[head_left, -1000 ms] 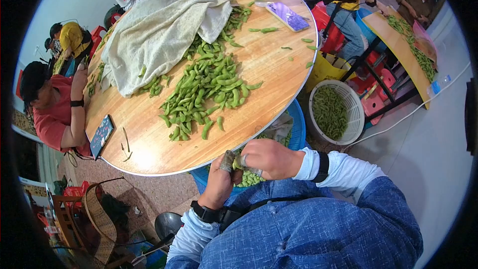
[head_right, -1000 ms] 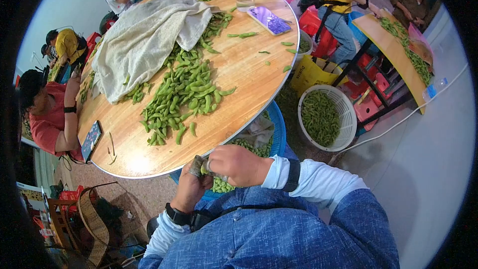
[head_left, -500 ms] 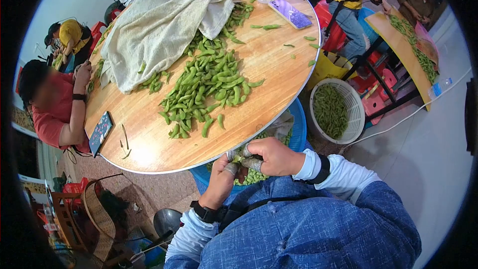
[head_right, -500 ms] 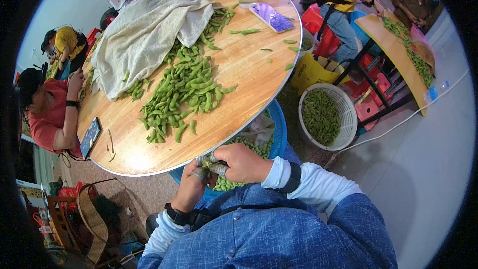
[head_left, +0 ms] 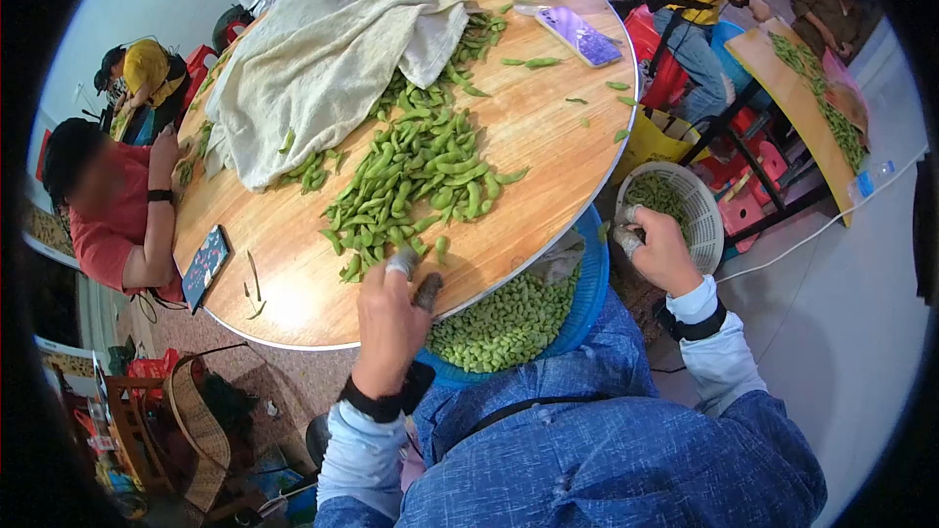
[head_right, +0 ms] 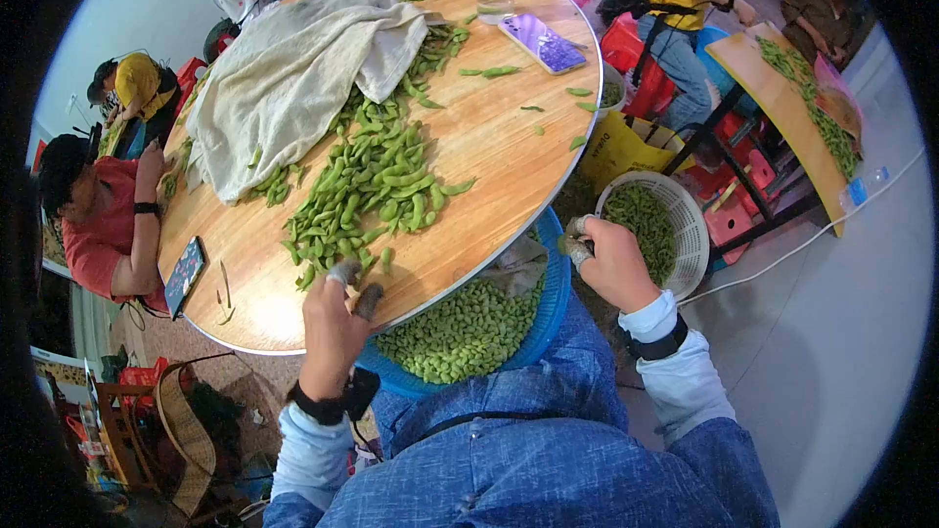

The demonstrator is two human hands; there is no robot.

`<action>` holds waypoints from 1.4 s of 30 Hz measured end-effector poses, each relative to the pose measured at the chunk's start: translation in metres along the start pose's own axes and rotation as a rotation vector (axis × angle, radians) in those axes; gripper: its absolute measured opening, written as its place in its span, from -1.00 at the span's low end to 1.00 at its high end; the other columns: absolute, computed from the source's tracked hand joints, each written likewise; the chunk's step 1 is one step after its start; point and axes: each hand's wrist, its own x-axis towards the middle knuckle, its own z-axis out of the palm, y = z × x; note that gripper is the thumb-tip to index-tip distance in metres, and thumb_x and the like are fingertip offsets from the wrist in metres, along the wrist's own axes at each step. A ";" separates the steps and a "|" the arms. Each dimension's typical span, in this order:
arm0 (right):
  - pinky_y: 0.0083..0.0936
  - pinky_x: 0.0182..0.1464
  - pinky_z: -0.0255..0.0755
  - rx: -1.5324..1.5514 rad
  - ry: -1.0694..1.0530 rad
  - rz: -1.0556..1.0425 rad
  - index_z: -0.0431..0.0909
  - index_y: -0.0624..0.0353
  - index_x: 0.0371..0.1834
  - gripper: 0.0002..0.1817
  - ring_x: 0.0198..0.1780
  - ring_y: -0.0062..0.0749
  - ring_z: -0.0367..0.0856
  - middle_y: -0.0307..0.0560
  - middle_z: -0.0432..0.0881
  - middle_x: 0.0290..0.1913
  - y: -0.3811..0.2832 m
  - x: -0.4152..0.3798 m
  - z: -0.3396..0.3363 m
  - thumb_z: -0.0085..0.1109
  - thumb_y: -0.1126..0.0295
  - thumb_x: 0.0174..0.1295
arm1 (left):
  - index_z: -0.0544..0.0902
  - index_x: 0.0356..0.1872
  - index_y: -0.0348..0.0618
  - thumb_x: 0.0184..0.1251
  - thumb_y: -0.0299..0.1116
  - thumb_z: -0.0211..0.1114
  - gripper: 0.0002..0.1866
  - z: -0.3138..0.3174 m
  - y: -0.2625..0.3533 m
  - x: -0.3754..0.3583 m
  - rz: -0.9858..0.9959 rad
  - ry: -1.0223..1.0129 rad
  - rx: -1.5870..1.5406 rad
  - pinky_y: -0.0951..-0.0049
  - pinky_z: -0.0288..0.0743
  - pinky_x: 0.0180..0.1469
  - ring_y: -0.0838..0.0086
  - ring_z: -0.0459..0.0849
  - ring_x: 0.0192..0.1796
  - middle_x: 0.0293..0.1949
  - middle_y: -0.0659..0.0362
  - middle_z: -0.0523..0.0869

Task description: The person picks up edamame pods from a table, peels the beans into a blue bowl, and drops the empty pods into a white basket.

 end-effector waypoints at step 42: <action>-0.70 -0.31 0.33 1.006 -0.646 0.178 0.51 0.28 -0.29 -0.87 -0.38 -0.73 0.40 -0.34 0.52 -0.42 -0.105 0.006 0.071 0.01 0.55 0.10 | 0.56 -0.36 -0.25 0.04 -0.55 0.23 -0.89 0.000 0.010 -0.014 -0.628 -0.375 -1.438 0.72 0.25 -0.58 0.70 0.43 -0.57 -0.52 0.27 0.57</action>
